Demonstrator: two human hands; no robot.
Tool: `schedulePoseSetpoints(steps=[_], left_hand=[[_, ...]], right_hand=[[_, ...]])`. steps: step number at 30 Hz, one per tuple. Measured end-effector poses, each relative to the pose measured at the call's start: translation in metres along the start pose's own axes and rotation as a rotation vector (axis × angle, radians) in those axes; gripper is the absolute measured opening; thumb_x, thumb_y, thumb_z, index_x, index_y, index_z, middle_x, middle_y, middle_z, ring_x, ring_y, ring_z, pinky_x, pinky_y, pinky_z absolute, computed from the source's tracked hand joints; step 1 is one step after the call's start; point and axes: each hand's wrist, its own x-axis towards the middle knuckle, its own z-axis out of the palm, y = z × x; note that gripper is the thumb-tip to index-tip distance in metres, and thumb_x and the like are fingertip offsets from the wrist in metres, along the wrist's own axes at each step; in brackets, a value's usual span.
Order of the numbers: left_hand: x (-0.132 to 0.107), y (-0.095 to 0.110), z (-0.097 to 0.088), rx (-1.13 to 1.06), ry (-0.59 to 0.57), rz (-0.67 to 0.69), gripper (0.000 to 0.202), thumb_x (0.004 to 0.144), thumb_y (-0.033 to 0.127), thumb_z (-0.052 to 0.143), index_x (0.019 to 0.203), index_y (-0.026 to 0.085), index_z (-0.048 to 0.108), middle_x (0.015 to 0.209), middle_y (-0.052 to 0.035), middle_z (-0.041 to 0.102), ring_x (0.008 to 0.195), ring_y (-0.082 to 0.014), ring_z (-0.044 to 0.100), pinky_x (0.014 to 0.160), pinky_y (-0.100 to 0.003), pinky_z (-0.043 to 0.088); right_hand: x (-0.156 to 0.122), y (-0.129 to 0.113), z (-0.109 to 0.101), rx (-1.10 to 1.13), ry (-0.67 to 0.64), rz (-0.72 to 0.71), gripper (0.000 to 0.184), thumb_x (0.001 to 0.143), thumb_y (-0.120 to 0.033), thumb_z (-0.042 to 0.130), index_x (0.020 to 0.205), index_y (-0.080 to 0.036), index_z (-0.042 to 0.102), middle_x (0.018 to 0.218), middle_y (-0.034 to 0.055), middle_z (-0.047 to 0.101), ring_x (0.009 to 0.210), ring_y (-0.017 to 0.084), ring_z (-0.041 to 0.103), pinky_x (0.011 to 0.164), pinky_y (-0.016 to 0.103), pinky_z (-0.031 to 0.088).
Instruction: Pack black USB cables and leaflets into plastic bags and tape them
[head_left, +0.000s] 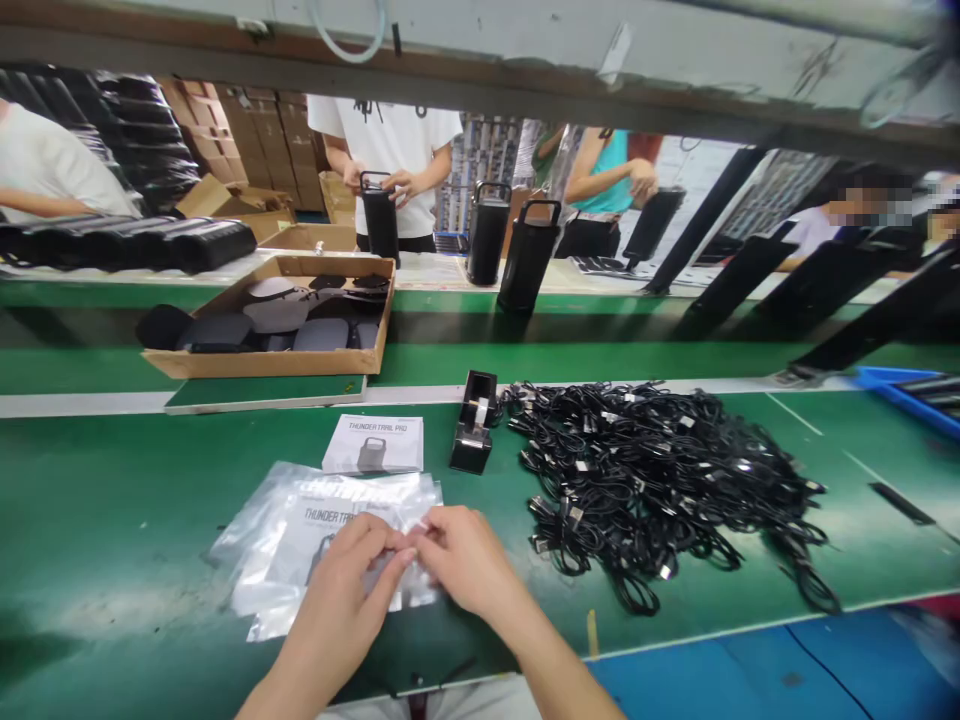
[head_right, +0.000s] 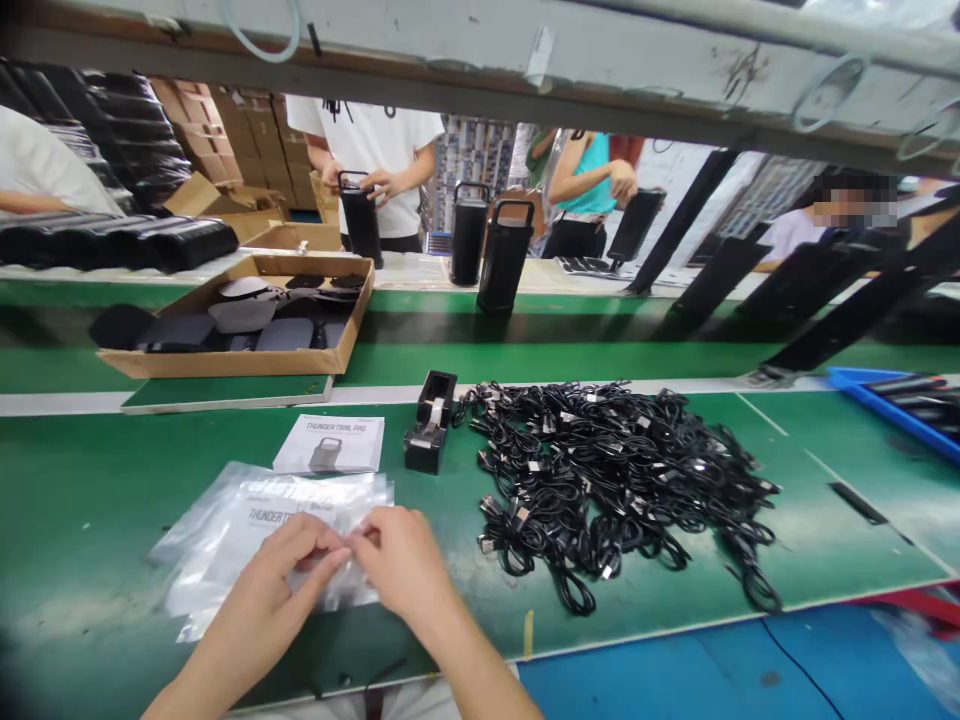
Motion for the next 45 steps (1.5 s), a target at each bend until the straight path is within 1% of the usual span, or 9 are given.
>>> schedulePoseSetpoints(steps=[6,14,18,21,25,28,32,37,45], left_hand=[[0.003,-0.013,0.006,0.182,-0.050,0.000,0.026,0.086,0.036,0.038,0.077,0.019,0.055,0.083,-0.0048,0.051,0.082,-0.0202,0.045,0.074,-0.035,0.037],[0.003,-0.008,0.009,0.207,-0.041,0.003,0.026,0.086,0.035,0.038,0.076,0.018,0.055,0.082,-0.0048,0.052,0.081,-0.0200,0.045,0.074,-0.035,0.036],[0.002,-0.007,0.007,0.186,-0.021,-0.003,0.025,0.086,0.034,0.038,0.075,0.018,0.054,0.081,-0.0047,0.051,0.080,-0.0198,0.045,0.073,-0.034,0.036],[-0.001,-0.007,0.007,0.152,-0.007,-0.014,0.026,0.086,0.034,0.037,0.075,0.018,0.054,0.080,-0.0047,0.051,0.079,-0.0195,0.045,0.072,-0.034,0.036],[-0.003,-0.010,0.010,0.119,0.027,-0.012,0.026,0.086,0.035,0.037,0.077,0.018,0.054,0.081,-0.0046,0.051,0.080,-0.0193,0.045,0.073,-0.034,0.036],[-0.004,-0.011,0.011,0.082,0.043,-0.026,0.025,0.086,0.035,0.038,0.077,0.018,0.054,0.082,-0.0045,0.050,0.083,-0.0191,0.045,0.075,-0.034,0.035],[-0.003,-0.009,0.010,-0.108,0.048,-0.125,0.026,0.085,0.040,0.041,0.076,0.018,0.052,0.080,-0.0030,0.049,0.079,-0.0167,0.045,0.074,-0.030,0.036],[-0.003,-0.006,0.004,-0.387,0.051,-0.231,0.030,0.082,0.045,0.043,0.074,0.017,0.050,0.076,-0.0018,0.047,0.072,-0.0142,0.045,0.069,-0.027,0.037],[-0.002,-0.006,0.002,-0.332,0.123,-0.177,0.028,0.082,0.043,0.044,0.074,0.016,0.050,0.074,-0.0024,0.048,0.072,-0.0144,0.046,0.069,-0.027,0.037]], right_hand=[[0.021,0.006,-0.099,-1.024,0.572,-0.063,0.025,0.084,-0.015,0.041,0.094,-0.019,0.063,0.089,0.0087,0.059,0.084,0.021,0.054,0.065,0.028,0.039],[0.109,0.011,-0.147,-1.188,0.294,-0.470,0.018,0.084,-0.011,0.045,0.081,-0.008,0.062,0.100,0.0081,0.056,0.105,0.019,0.046,0.087,0.038,0.037],[0.100,0.025,-0.169,-1.130,0.181,-0.645,0.016,0.084,-0.014,0.046,0.082,-0.012,0.062,0.100,0.0048,0.060,0.109,0.017,0.047,0.089,0.036,0.036],[0.070,0.034,-0.179,-1.039,0.260,-0.705,0.018,0.083,-0.014,0.046,0.095,-0.016,0.059,0.108,0.0060,0.059,0.112,0.019,0.047,0.088,0.035,0.037],[0.012,0.031,-0.145,-0.557,0.482,-0.522,0.018,0.084,-0.027,0.048,0.099,-0.018,0.052,0.097,0.0051,0.061,0.089,0.016,0.057,0.078,0.030,0.043],[-0.022,0.023,-0.088,-0.151,0.096,-0.286,0.020,0.089,-0.034,0.038,0.098,-0.019,0.046,0.078,0.0008,0.060,0.069,0.011,0.058,0.063,0.023,0.044],[-0.033,0.020,-0.030,-0.280,-0.056,-0.249,0.018,0.086,-0.029,0.044,0.097,-0.020,0.056,0.084,0.0024,0.057,0.077,0.013,0.055,0.069,0.024,0.041],[-0.030,0.014,-0.022,-0.492,-0.066,-0.272,0.022,0.085,-0.018,0.043,0.099,-0.021,0.059,0.087,0.0043,0.053,0.078,0.014,0.052,0.072,0.025,0.042],[-0.044,0.016,-0.023,-0.719,-0.026,-0.582,0.031,0.081,-0.004,0.042,0.106,-0.019,0.053,0.100,0.0062,0.054,0.088,0.017,0.050,0.077,0.028,0.044]])
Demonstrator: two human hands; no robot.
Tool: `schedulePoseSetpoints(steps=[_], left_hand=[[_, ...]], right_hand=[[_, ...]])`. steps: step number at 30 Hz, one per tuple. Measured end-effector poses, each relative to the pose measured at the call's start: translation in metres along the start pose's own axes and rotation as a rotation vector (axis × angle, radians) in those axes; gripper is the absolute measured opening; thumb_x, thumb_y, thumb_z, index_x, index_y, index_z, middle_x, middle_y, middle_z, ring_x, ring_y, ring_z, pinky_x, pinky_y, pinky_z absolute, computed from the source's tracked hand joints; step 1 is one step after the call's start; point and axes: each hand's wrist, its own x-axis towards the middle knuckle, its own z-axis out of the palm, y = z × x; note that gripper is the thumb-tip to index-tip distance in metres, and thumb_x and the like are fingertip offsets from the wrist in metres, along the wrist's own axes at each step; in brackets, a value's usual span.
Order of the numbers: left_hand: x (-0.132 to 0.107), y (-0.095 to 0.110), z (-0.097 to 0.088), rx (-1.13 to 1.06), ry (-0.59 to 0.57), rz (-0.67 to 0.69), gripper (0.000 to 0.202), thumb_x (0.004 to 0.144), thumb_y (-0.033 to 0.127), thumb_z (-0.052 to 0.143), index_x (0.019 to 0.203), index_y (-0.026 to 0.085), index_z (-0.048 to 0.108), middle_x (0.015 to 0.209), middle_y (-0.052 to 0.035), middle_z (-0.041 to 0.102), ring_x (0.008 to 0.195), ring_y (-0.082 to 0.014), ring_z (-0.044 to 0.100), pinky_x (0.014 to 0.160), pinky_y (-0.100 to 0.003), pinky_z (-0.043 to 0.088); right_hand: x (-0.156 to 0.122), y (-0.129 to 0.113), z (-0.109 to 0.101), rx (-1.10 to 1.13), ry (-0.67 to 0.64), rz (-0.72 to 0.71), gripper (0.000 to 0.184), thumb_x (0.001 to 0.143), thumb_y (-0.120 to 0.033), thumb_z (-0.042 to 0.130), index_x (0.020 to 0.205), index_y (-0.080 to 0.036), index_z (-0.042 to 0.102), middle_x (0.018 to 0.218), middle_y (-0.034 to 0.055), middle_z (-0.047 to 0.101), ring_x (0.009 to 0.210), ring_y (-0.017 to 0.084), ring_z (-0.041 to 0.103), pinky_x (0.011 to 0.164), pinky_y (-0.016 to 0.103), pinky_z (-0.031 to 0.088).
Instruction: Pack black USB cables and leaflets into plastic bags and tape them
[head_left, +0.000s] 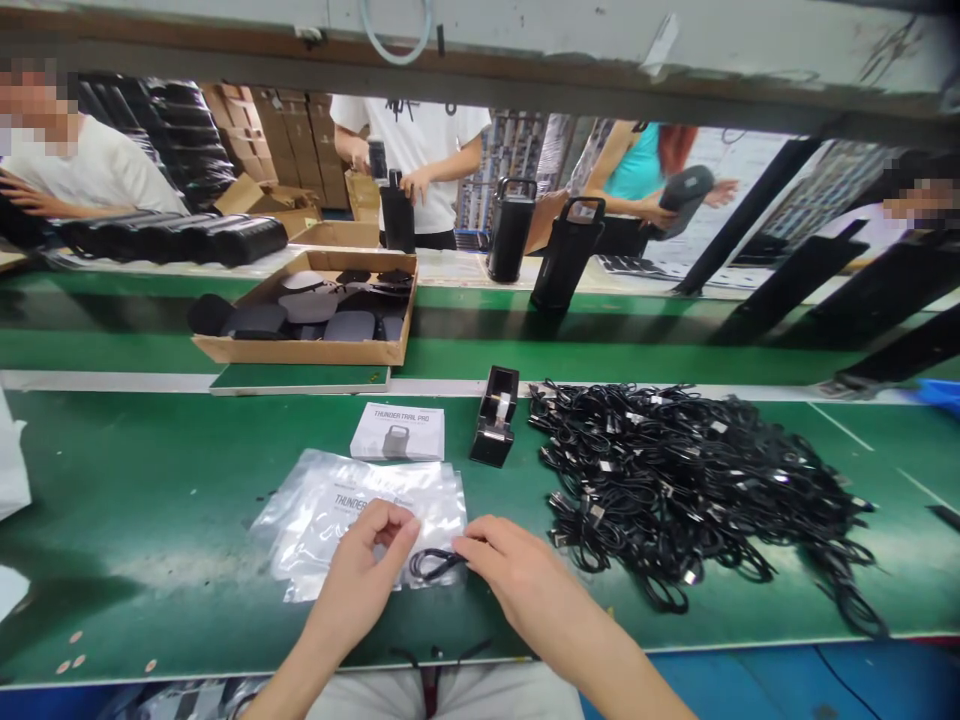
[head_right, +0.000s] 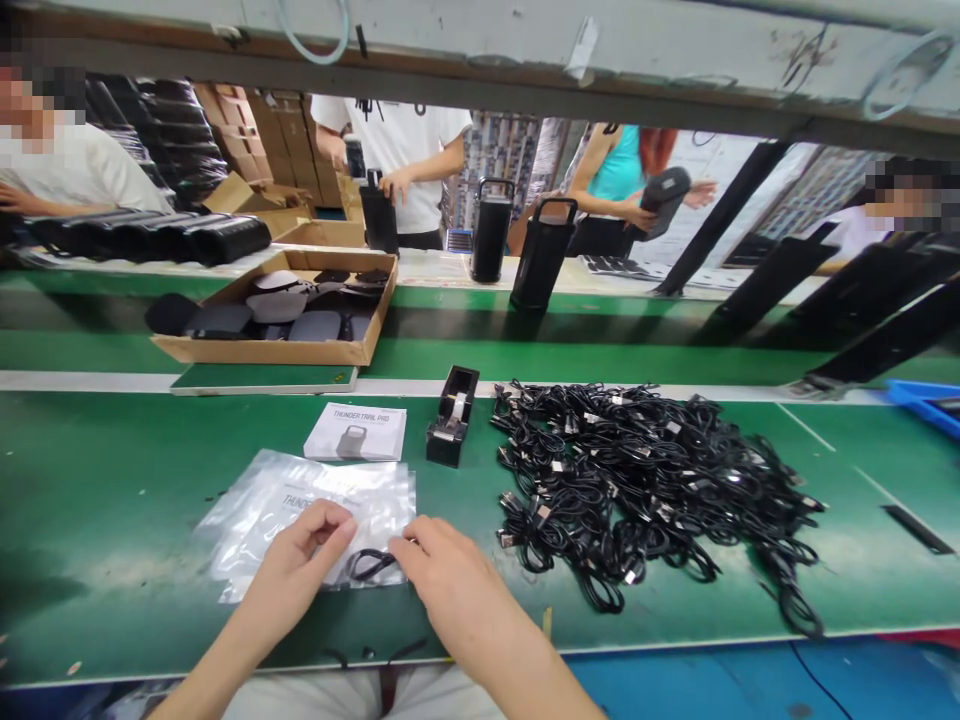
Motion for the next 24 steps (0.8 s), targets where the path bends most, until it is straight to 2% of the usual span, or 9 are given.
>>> schedulePoseSetpoints(steps=[4,8,13,17,21,24], left_hand=[[-0.003,0.002,0.003,0.041,-0.031,0.015,0.027,0.083,0.042,0.043,0.074,0.017,0.050,0.076,-0.0020,0.048,0.073,-0.0142,0.046,0.070,-0.027,0.037],[-0.008,0.007,0.006,0.086,-0.053,0.036,0.025,0.084,0.040,0.043,0.076,0.018,0.051,0.078,-0.0018,0.048,0.074,-0.0140,0.045,0.071,-0.027,0.036],[-0.006,0.010,-0.002,0.016,0.015,0.058,0.026,0.084,0.040,0.044,0.075,0.017,0.051,0.078,-0.0023,0.048,0.074,-0.0138,0.046,0.070,-0.027,0.037],[-0.002,0.006,-0.008,-0.018,0.009,0.036,0.028,0.083,0.041,0.044,0.075,0.016,0.052,0.078,-0.0035,0.050,0.074,-0.0148,0.048,0.069,-0.027,0.039],[-0.002,0.002,-0.004,-0.017,-0.008,0.002,0.028,0.082,0.042,0.045,0.076,0.016,0.051,0.077,-0.0035,0.050,0.074,-0.0150,0.047,0.069,-0.027,0.039],[-0.003,0.000,0.000,-0.016,-0.020,-0.032,0.029,0.082,0.044,0.044,0.077,0.016,0.051,0.076,-0.0034,0.051,0.071,-0.0145,0.048,0.066,-0.026,0.039]], right_hand=[[0.001,0.004,0.012,0.042,0.171,0.049,0.018,0.083,-0.010,0.044,0.096,-0.016,0.055,0.094,0.0062,0.057,0.085,0.017,0.052,0.077,0.030,0.044],[0.011,0.002,0.024,0.247,0.362,0.155,0.011,0.081,-0.012,0.049,0.088,-0.017,0.056,0.088,0.0038,0.058,0.080,0.014,0.053,0.071,0.025,0.044],[0.014,-0.009,0.019,0.406,0.470,0.191,0.007,0.081,-0.015,0.051,0.085,-0.017,0.056,0.086,0.0030,0.058,0.069,0.010,0.052,0.064,0.022,0.043],[0.010,-0.008,0.007,0.490,0.454,0.202,0.009,0.081,-0.016,0.050,0.086,-0.019,0.057,0.090,0.0025,0.059,0.077,0.010,0.054,0.067,0.020,0.043],[0.010,0.001,0.007,0.423,0.284,0.288,0.010,0.081,-0.017,0.049,0.083,-0.019,0.058,0.084,0.0012,0.058,0.074,0.012,0.053,0.068,0.023,0.042],[0.010,0.007,0.007,0.420,0.225,0.420,0.016,0.083,-0.022,0.043,0.088,-0.019,0.059,0.082,0.0023,0.058,0.074,0.013,0.053,0.068,0.026,0.042]])
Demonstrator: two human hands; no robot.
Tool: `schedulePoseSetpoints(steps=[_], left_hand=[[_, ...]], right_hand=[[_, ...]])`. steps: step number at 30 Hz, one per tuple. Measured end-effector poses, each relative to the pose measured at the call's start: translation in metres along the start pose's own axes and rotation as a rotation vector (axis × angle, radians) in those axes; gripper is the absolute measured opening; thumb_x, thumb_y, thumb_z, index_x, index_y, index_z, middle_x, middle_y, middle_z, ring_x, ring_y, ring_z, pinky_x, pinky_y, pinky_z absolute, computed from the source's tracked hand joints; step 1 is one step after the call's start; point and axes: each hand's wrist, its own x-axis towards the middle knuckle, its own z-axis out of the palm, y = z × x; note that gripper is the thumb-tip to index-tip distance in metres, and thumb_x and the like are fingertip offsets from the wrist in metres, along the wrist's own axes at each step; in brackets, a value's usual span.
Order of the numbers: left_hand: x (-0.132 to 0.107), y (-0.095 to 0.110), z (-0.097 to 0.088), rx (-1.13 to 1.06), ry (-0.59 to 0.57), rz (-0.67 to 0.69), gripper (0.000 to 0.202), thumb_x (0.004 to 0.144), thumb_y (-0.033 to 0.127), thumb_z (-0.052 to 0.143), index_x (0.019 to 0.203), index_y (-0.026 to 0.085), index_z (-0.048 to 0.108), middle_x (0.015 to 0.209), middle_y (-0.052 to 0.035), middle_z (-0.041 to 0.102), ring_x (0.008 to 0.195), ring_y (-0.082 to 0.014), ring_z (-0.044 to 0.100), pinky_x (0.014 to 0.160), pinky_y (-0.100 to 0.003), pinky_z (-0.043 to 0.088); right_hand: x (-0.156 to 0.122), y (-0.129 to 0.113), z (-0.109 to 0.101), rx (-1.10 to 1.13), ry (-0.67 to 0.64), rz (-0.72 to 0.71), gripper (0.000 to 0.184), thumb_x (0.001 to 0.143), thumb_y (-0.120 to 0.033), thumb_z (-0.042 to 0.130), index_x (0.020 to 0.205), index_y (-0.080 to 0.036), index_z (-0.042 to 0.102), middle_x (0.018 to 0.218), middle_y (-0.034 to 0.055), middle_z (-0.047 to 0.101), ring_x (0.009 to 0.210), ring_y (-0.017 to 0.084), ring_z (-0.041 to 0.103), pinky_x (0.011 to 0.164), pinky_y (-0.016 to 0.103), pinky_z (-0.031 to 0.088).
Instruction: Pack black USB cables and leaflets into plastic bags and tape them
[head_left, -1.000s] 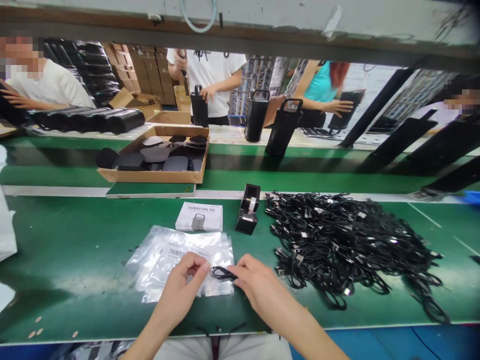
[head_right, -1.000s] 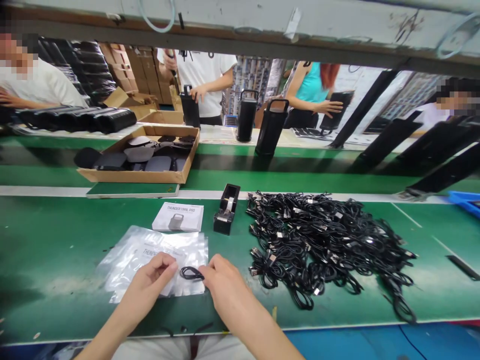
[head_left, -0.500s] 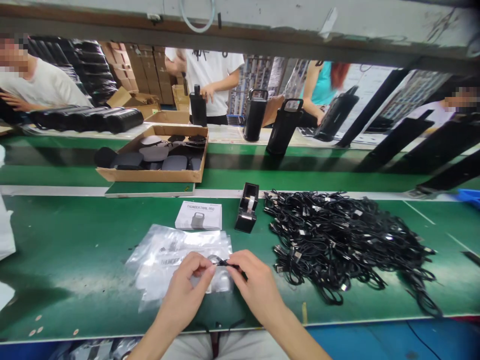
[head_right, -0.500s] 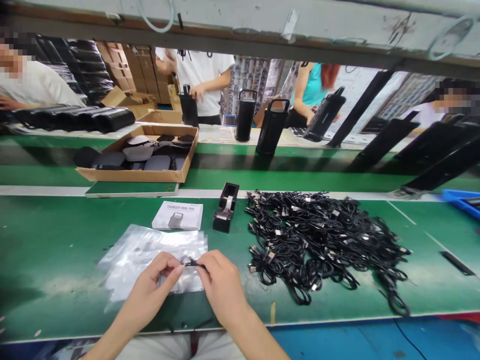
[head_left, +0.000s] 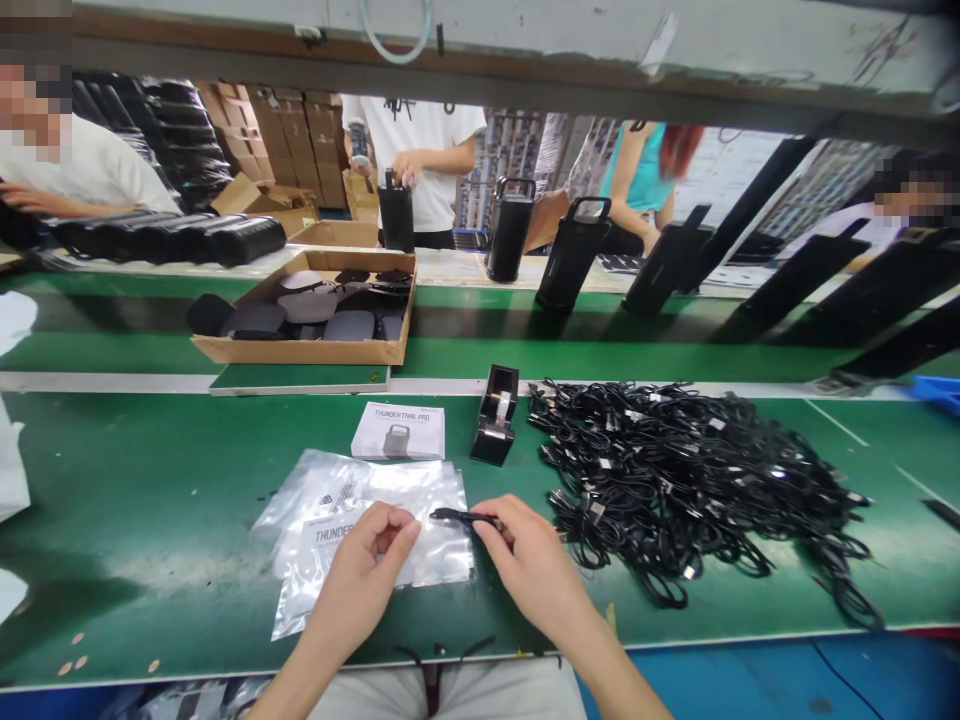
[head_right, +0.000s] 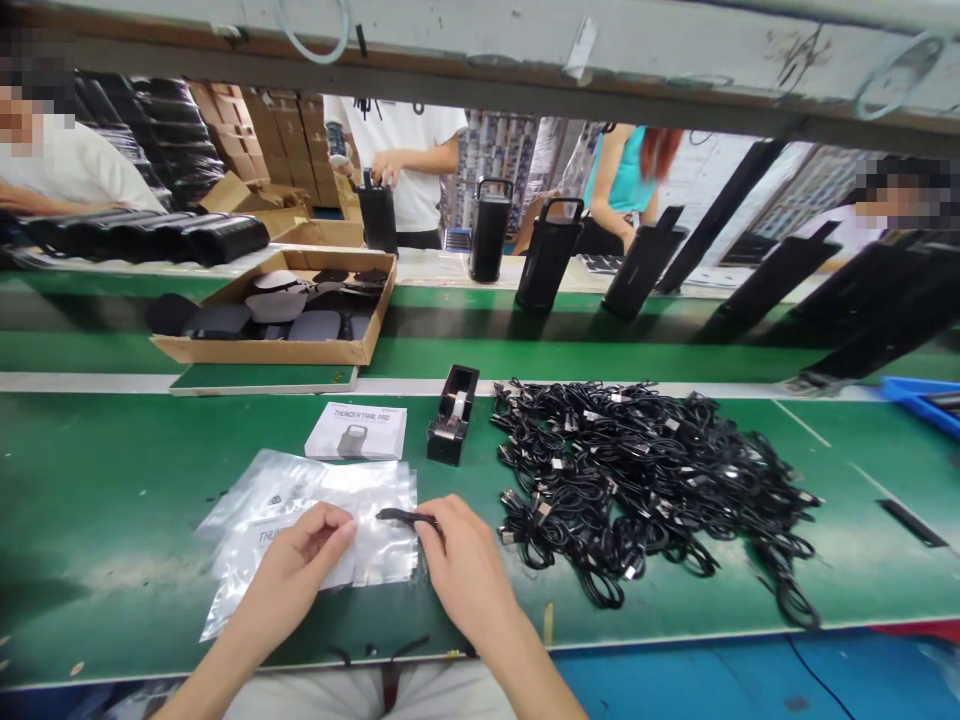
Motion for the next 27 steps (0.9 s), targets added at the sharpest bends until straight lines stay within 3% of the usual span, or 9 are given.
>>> schedulePoseSetpoints(steps=[2,5,9,14,22,27], left_hand=[[-0.001,-0.002,0.001,0.046,-0.001,-0.019,0.031,0.083,0.045,0.042,0.079,0.017,0.052,0.075,-0.0033,0.051,0.067,-0.0143,0.047,0.063,-0.026,0.039],[0.000,-0.004,0.002,0.323,0.037,0.036,0.028,0.083,0.041,0.041,0.078,0.018,0.055,0.075,-0.0037,0.052,0.069,-0.0169,0.048,0.065,-0.030,0.039],[0.001,-0.004,0.002,0.595,0.040,0.139,0.021,0.082,0.029,0.042,0.077,0.018,0.058,0.080,-0.0054,0.055,0.078,-0.0208,0.050,0.071,-0.035,0.039],[0.002,-0.003,-0.003,0.561,0.037,0.108,0.022,0.082,0.026,0.037,0.076,0.018,0.056,0.076,-0.0039,0.054,0.073,-0.0180,0.053,0.064,-0.029,0.041],[0.001,-0.010,-0.012,0.355,0.051,0.022,0.028,0.084,0.042,0.039,0.078,0.019,0.054,0.075,-0.0013,0.051,0.067,-0.0143,0.049,0.063,-0.027,0.040],[0.001,-0.010,-0.010,0.206,0.087,0.116,0.024,0.085,0.039,0.043,0.078,0.018,0.053,0.081,-0.0032,0.050,0.077,-0.0145,0.048,0.070,-0.027,0.039]], right_hand=[[0.000,0.001,-0.001,0.115,-0.030,0.122,0.023,0.085,-0.027,0.039,0.096,-0.018,0.057,0.075,0.0024,0.056,0.064,0.012,0.052,0.060,0.024,0.043],[0.000,0.003,0.002,0.310,-0.095,0.226,0.027,0.085,-0.033,0.040,0.097,-0.016,0.056,0.066,0.0013,0.054,0.055,0.011,0.050,0.051,0.021,0.042],[-0.002,0.004,0.015,0.411,-0.029,0.197,0.020,0.082,-0.031,0.046,0.090,-0.016,0.057,0.084,0.0037,0.057,0.069,0.011,0.056,0.062,0.022,0.046],[-0.006,0.003,0.022,0.162,-0.035,0.079,0.013,0.081,-0.020,0.047,0.083,-0.019,0.060,0.083,0.0019,0.056,0.072,0.012,0.054,0.065,0.024,0.042],[-0.011,0.008,0.019,-0.078,-0.040,-0.134,0.018,0.082,-0.011,0.044,0.084,-0.019,0.060,0.086,0.0033,0.055,0.078,0.014,0.051,0.070,0.026,0.041],[-0.009,0.006,0.019,-0.148,0.162,-0.205,0.017,0.081,-0.017,0.049,0.082,-0.023,0.065,0.087,0.0058,0.052,0.076,0.015,0.047,0.066,0.026,0.040]])
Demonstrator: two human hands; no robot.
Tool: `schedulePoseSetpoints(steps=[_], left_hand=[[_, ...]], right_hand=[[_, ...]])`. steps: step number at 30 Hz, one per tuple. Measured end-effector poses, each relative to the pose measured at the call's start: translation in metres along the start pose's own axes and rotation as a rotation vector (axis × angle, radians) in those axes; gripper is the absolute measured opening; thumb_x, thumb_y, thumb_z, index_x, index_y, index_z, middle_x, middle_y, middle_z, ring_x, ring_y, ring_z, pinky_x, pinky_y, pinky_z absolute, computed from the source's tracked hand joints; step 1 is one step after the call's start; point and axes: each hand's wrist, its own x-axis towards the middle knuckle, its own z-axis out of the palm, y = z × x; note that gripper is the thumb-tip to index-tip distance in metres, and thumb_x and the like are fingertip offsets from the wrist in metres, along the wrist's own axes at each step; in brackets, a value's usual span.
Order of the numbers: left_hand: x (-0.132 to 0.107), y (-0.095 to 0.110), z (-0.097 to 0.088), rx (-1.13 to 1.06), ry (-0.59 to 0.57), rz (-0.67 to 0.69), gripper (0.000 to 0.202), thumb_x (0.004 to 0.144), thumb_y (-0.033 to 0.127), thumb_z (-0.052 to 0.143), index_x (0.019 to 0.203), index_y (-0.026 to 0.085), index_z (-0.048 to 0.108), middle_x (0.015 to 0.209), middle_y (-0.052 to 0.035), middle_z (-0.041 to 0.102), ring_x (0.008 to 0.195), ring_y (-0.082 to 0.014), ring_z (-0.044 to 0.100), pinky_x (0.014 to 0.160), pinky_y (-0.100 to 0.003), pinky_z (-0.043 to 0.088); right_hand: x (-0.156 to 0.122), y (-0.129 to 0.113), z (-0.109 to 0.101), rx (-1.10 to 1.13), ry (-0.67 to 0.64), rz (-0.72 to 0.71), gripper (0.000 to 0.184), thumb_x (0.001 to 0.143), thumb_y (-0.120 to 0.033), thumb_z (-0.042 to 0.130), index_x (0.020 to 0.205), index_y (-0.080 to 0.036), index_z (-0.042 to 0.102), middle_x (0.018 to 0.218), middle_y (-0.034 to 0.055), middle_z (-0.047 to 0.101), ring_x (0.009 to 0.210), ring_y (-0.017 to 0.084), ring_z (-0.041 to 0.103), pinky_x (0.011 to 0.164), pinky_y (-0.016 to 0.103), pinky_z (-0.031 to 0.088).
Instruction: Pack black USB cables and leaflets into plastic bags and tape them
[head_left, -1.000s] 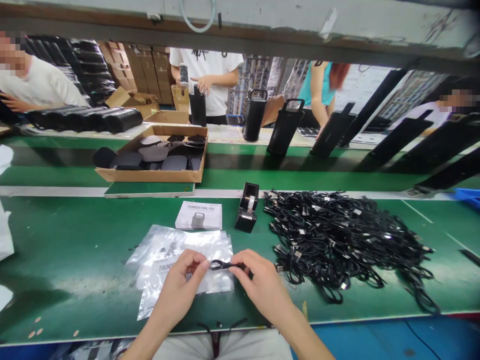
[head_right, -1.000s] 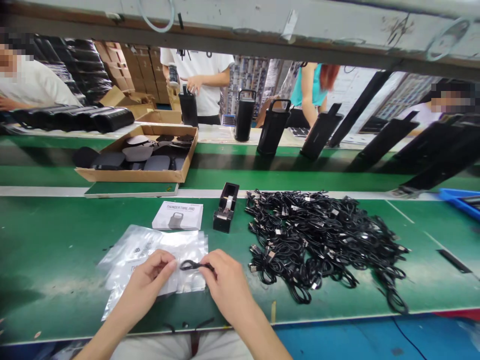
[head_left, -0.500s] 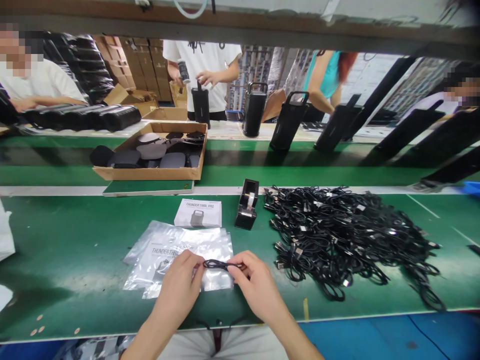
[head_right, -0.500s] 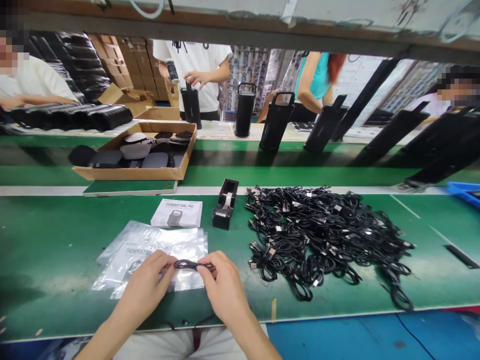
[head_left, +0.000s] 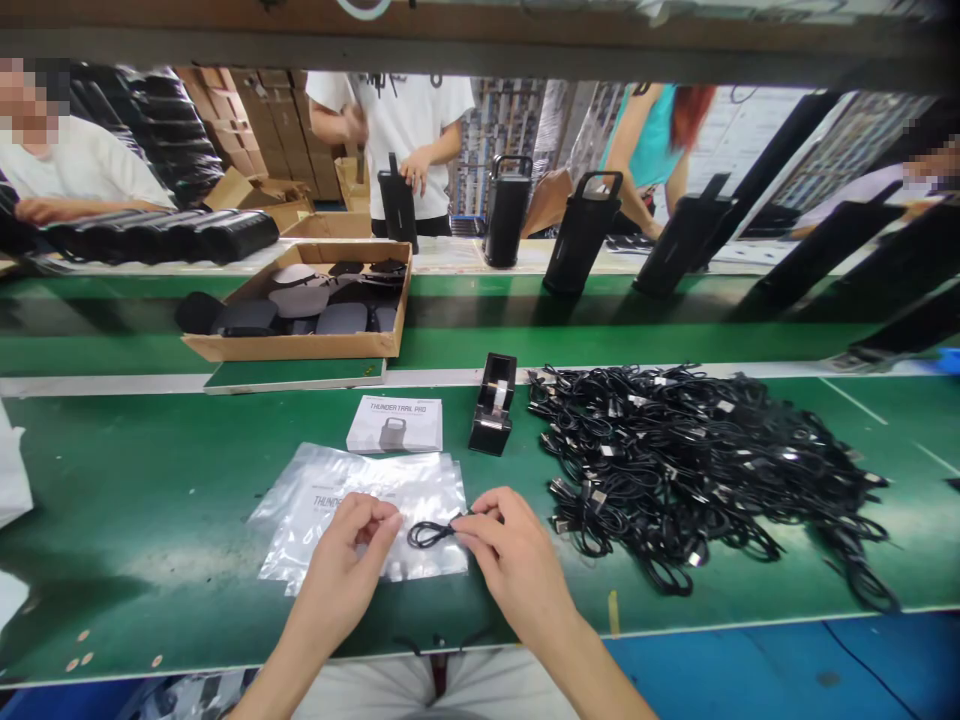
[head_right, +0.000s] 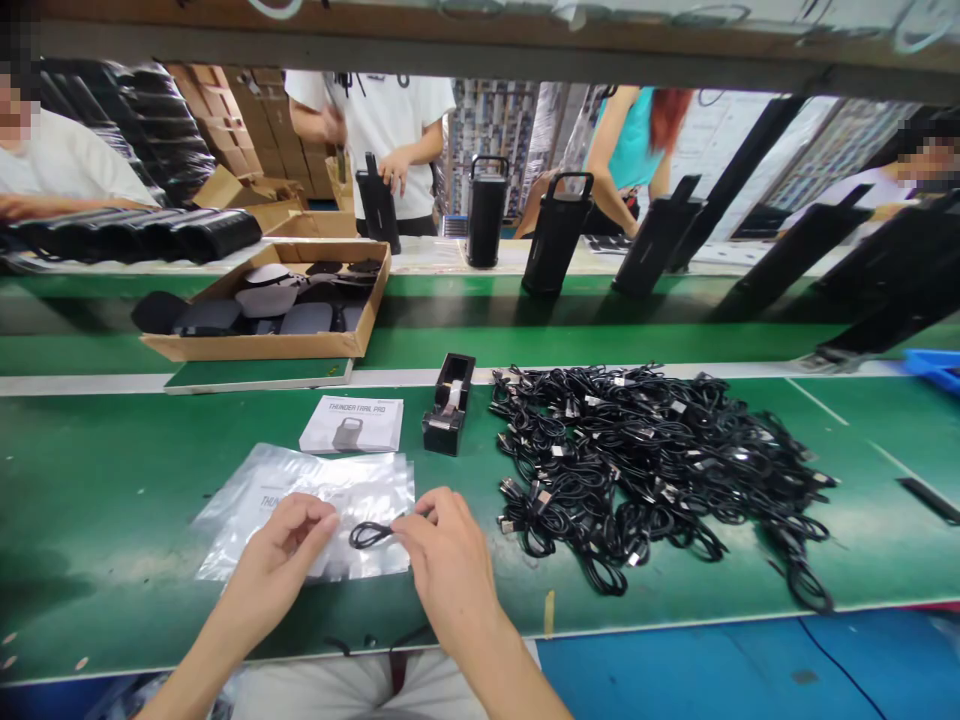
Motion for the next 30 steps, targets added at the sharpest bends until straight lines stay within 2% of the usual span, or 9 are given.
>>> schedulePoseSetpoints(steps=[6,10,14,19,21,23,26,28,30], left_hand=[[-0.003,0.007,0.002,-0.064,-0.018,0.006,0.023,0.083,0.037,0.045,0.076,0.017,0.054,0.080,-0.0034,0.049,0.076,-0.0142,0.048,0.069,-0.026,0.041],[0.002,0.017,-0.003,-0.066,0.039,0.048,0.023,0.083,0.036,0.047,0.072,0.017,0.055,0.076,-0.0023,0.049,0.071,-0.0130,0.047,0.065,-0.024,0.039],[0.014,0.028,-0.025,-0.147,0.193,0.066,0.023,0.081,0.037,0.049,0.074,0.016,0.053,0.075,-0.0017,0.049,0.069,-0.0122,0.047,0.065,-0.024,0.038],[0.024,0.034,-0.061,-0.348,0.457,0.013,0.025,0.080,0.042,0.052,0.081,0.017,0.054,0.080,-0.0003,0.051,0.076,-0.0111,0.049,0.071,-0.020,0.038],[0.027,0.031,-0.071,-0.448,0.509,0.029,0.027,0.080,0.044,0.051,0.090,0.020,0.054,0.089,-0.0005,0.053,0.085,-0.0118,0.050,0.078,-0.021,0.038],[0.031,0.025,-0.076,-0.574,0.425,0.053,0.038,0.079,0.049,0.051,0.105,0.022,0.049,0.106,-0.0026,0.052,0.099,-0.0151,0.048,0.085,-0.024,0.037],[0.036,0.018,-0.073,-0.768,0.088,0.044,0.067,0.070,0.061,0.053,0.122,0.023,0.036,0.122,-0.0082,0.043,0.112,-0.0215,0.041,0.090,-0.030,0.036],[0.038,0.017,-0.066,-0.878,-0.138,0.025,0.082,0.061,0.066,0.056,0.126,0.023,0.031,0.120,-0.0094,0.045,0.110,-0.0224,0.043,0.088,-0.031,0.037],[0.038,0.020,-0.058,-0.956,-0.258,0.021,0.079,0.057,0.061,0.064,0.121,0.022,0.037,0.106,-0.0066,0.053,0.097,-0.0185,0.050,0.081,-0.027,0.040]], right_hand=[[0.014,-0.015,0.022,0.073,0.042,-0.050,0.010,0.079,-0.015,0.053,0.083,-0.018,0.062,0.077,0.0036,0.052,0.075,0.013,0.048,0.065,0.024,0.038],[0.029,-0.030,0.028,0.081,-0.130,-0.031,0.016,0.082,-0.017,0.049,0.069,-0.016,0.056,0.068,0.0008,0.054,0.068,0.012,0.047,0.062,0.023,0.034],[0.060,-0.052,0.008,0.225,-0.342,-0.047,0.040,0.092,-0.033,0.029,0.070,-0.017,0.058,0.070,0.0005,0.059,0.076,0.012,0.050,0.068,0.023,0.035],[0.120,-0.093,-0.022,0.158,-0.441,-0.307,0.015,0.077,-0.031,0.059,0.074,-0.017,0.063,0.075,-0.0019,0.063,0.074,0.011,0.053,0.072,0.022,0.034],[0.142,-0.110,-0.035,0.103,-0.450,-0.428,0.013,0.077,-0.028,0.059,0.072,-0.017,0.064,0.072,-0.0016,0.063,0.071,0.010,0.053,0.072,0.023,0.034],[0.157,-0.124,-0.049,0.101,-0.490,-0.556,0.014,0.079,-0.028,0.057,0.074,-0.016,0.064,0.070,-0.0014,0.062,0.070,0.009,0.053,0.073,0.023,0.035],[0.167,-0.134,-0.068,0.139,-0.548,-0.672,0.018,0.078,-0.031,0.057,0.074,-0.015,0.063,0.084,0.0022,0.062,0.084,0.011,0.054,0.080,0.024,0.036],[0.165,-0.134,-0.079,0.143,-0.588,-0.670,0.018,0.077,-0.033,0.059,0.074,-0.016,0.064,0.106,0.0048,0.057,0.104,0.014,0.048,0.087,0.025,0.035],[0.160,-0.129,-0.088,0.130,-0.637,-0.638,0.016,0.075,-0.032,0.061,0.073,-0.017,0.064,0.119,0.0044,0.048,0.116,0.016,0.040,0.093,0.026,0.033]])
